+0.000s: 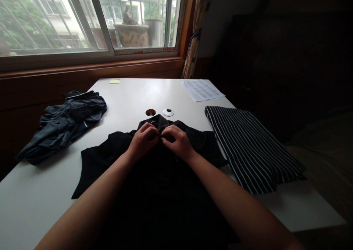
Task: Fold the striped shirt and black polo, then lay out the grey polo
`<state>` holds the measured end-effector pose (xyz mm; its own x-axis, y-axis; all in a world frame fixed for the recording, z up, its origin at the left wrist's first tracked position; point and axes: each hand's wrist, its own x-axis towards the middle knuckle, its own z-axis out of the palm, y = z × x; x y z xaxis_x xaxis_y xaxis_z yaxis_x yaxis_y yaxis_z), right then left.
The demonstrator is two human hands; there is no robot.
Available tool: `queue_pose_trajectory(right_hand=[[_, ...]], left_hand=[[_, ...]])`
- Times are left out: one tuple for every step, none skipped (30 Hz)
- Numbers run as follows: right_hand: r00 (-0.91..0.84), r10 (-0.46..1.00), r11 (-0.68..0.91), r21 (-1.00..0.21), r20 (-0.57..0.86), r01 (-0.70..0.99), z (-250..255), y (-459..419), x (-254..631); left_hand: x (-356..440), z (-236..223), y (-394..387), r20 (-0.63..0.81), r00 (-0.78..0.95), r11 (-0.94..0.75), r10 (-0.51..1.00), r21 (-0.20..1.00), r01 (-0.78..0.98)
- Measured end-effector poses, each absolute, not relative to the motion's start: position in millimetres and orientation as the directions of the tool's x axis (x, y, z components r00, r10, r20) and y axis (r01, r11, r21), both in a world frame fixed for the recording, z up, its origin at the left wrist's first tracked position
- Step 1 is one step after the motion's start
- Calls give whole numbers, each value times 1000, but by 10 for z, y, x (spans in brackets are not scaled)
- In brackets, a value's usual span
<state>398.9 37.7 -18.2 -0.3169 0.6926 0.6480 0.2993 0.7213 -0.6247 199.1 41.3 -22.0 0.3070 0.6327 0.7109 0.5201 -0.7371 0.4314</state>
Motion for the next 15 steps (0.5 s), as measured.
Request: queue_pose_trajectory(right_hand=[[-321, 687, 727, -625, 652, 286, -178, 378, 3994], [-325, 683, 730, -625, 654, 276, -173, 378, 3998], [-330, 679, 733, -624, 656, 269, -166, 377, 4001], [-335, 677, 735, -625, 655, 263, -158, 374, 4004], [-339, 677, 735, -628, 654, 257, -150, 371, 4005], [-341, 678, 733, -632, 651, 251, -143, 368, 4007], [-341, 682, 729, -639, 647, 245, -137, 366, 4007], [-338, 689, 722, -649, 642, 240, -135, 365, 4008], [-331, 696, 714, -660, 637, 234, -135, 367, 4009], [-319, 707, 703, -673, 631, 228, -138, 370, 4011], [-306, 721, 689, -689, 622, 224, -145, 375, 4015], [-292, 739, 670, -708, 607, 224, -154, 382, 4019], [-278, 760, 646, -728, 587, 230, -164, 390, 4025], [-267, 782, 619, -748, 563, 238, -175, 399, 4031], [-259, 804, 590, -770, 534, 244, -186, 408, 4037]], left_hand=[[1990, -216, 412, 713, 303, -735, 632, 429, 524], [1990, -213, 411, 714, 300, -733, 633, 428, 528], [1991, -211, 411, 714, 298, -731, 633, 427, 532], [1992, -211, 410, 714, 296, -730, 634, 426, 535], [1994, -211, 411, 715, 295, -729, 634, 426, 536], [1996, -212, 411, 716, 292, -729, 634, 426, 537], [1998, -214, 412, 717, 291, -729, 633, 426, 536], [1999, -216, 413, 718, 290, -730, 633, 428, 533], [2000, -216, 414, 719, 290, -731, 632, 429, 530], [2000, -216, 416, 719, 291, -734, 631, 432, 524], [1999, -214, 417, 719, 293, -737, 630, 436, 517], [1998, -210, 418, 719, 294, -740, 630, 442, 507], [1995, -205, 418, 718, 294, -744, 631, 451, 494], [1992, -198, 418, 716, 291, -745, 634, 465, 479], [1989, -191, 417, 712, 288, -744, 640, 482, 463]])
